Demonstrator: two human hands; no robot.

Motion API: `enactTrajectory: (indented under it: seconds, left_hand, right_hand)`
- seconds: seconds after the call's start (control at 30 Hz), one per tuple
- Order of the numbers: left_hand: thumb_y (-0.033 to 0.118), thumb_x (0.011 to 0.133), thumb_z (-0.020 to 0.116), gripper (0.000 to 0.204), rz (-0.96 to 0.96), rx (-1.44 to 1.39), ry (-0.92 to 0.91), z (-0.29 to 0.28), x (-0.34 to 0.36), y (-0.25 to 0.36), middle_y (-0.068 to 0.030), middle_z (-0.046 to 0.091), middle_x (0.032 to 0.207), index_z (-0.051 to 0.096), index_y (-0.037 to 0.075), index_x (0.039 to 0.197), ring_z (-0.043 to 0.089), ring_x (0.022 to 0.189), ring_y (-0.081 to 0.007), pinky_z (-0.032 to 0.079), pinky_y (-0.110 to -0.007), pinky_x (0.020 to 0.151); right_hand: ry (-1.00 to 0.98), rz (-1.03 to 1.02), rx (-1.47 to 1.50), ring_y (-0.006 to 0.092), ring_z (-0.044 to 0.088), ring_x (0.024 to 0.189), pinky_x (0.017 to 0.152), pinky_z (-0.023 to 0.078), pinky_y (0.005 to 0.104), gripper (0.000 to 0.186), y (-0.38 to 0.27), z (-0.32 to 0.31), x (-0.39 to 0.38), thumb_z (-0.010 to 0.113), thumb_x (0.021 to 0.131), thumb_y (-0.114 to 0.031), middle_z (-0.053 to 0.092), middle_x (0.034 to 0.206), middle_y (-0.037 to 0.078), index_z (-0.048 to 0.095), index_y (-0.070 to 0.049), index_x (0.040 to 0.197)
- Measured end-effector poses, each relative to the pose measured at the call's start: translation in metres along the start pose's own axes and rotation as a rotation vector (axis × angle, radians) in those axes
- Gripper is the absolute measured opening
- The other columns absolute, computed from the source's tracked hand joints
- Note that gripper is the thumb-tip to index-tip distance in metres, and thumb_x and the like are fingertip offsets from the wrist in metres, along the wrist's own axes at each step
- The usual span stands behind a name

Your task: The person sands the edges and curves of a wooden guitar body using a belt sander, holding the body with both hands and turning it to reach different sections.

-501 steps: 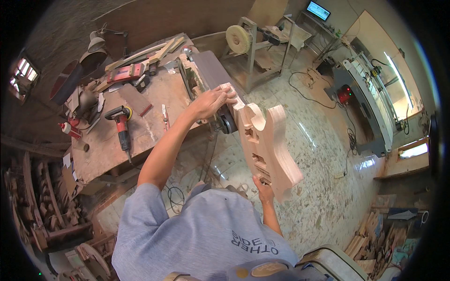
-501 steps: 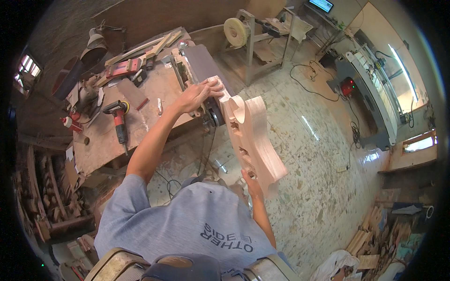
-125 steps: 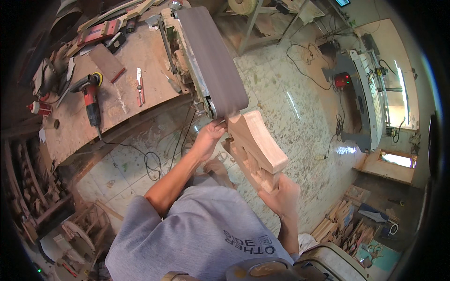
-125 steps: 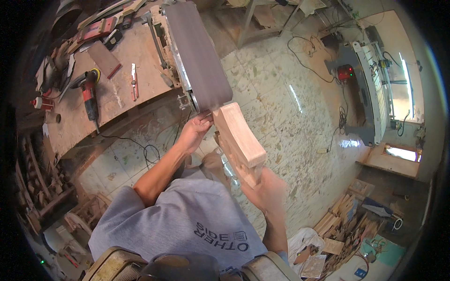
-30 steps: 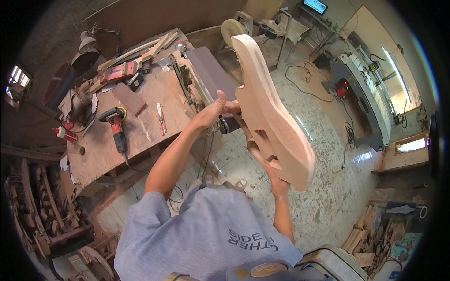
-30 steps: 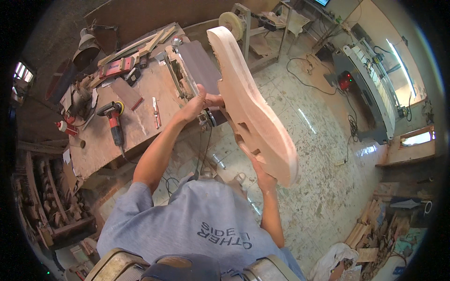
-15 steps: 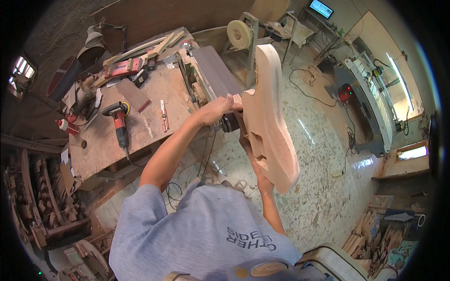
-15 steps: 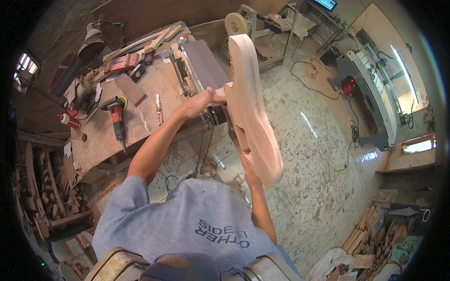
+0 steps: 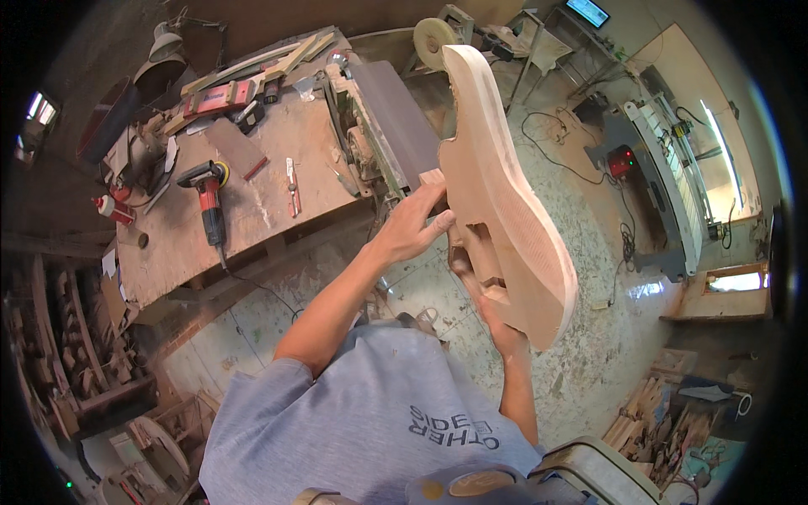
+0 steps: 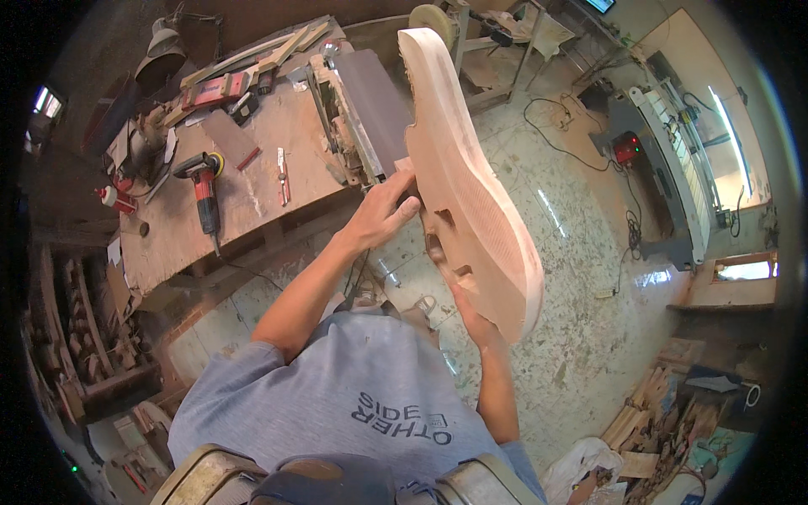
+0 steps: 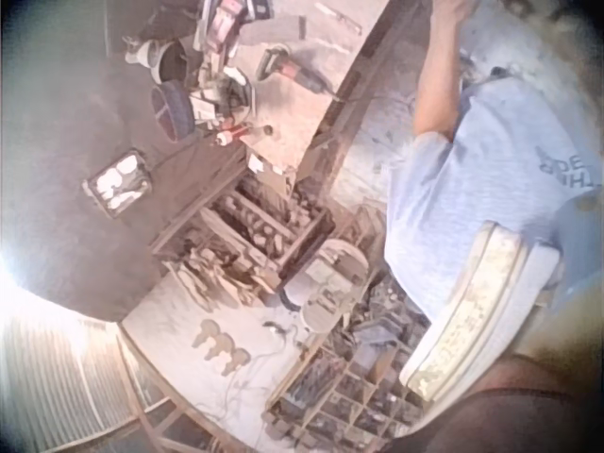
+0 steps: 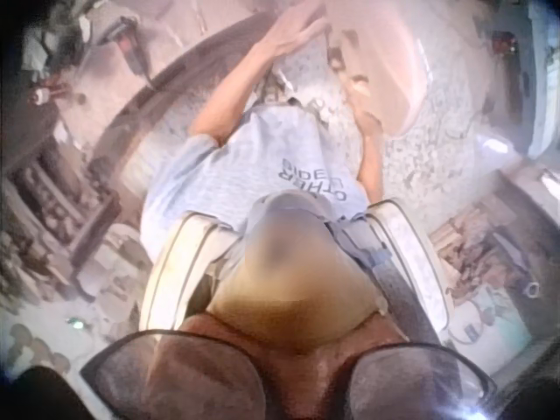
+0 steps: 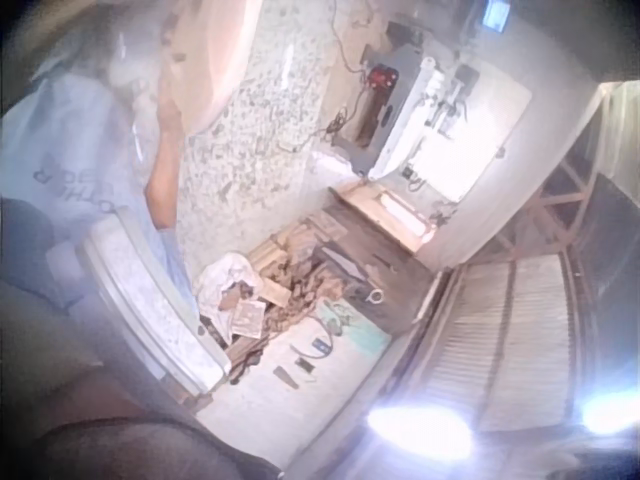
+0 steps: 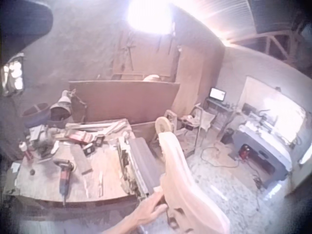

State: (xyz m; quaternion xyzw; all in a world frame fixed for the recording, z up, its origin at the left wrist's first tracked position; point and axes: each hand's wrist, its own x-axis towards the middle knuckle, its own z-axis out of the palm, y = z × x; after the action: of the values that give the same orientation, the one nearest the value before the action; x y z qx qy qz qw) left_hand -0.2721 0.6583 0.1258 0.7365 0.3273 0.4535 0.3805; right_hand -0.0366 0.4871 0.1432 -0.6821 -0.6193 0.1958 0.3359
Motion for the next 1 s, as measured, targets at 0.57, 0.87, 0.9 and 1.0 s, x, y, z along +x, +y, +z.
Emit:
enactTrajectory:
  seconds: [0.57, 0.87, 0.9, 1.0]
  left_hand:
    - [0.084, 0.094, 0.011, 0.11, -0.325, -0.485, -0.104, -0.022, 0.026, 0.001, -0.0229, 0.053, 0.148, 0.044, -0.007, 0.149, 0.046, 0.142, -0.0349, 0.03, -0.047, 0.12]
    - [0.09, 0.086, -0.001, 0.121, -0.425, -0.695, -0.196, -0.037, 0.043, -0.016, -0.0225, 0.047, 0.154, 0.04, -0.002, 0.154, 0.038, 0.148, -0.0365, 0.018, -0.051, 0.125]
    - [0.09, 0.086, 0.0, 0.122, -0.427, -0.713, -0.207, -0.04, 0.045, -0.015, -0.0224, 0.047, 0.154, 0.04, -0.003, 0.154, 0.038, 0.148, -0.0365, 0.017, -0.051, 0.125]
    - [0.088, 0.089, 0.001, 0.119, -0.463, -0.753, -0.177, -0.041, 0.047, -0.008, -0.02, 0.051, 0.151, 0.042, -0.005, 0.152, 0.044, 0.144, -0.0327, 0.023, -0.044, 0.124]
  right_hand:
    - [-0.13, -0.083, -0.133, 0.0246, 0.071, 0.077, 0.072, 0.056, 0.0381, 0.039, -0.136, -0.086, 0.082, 0.087, 0.07, -0.017, 0.073, 0.087, 0.011, 0.07, 0.0, 0.101]
    - [-0.205, -0.234, -0.296, 0.039, 0.07, 0.069, 0.065, 0.056, 0.0432, 0.043, -0.187, -0.1, 0.139, 0.076, 0.066, -0.031, 0.069, 0.074, 0.024, 0.073, 0.005, 0.09]
    - [-0.224, -0.25, -0.312, 0.0389, 0.07, 0.069, 0.065, 0.056, 0.0429, 0.043, -0.19, -0.101, 0.146, 0.076, 0.066, -0.032, 0.069, 0.074, 0.025, 0.073, 0.005, 0.089]
    - [-0.268, -0.231, -0.345, 0.0383, 0.07, 0.068, 0.065, 0.056, 0.0422, 0.044, -0.199, -0.104, 0.158, 0.076, 0.065, -0.032, 0.069, 0.074, 0.025, 0.072, 0.006, 0.086]
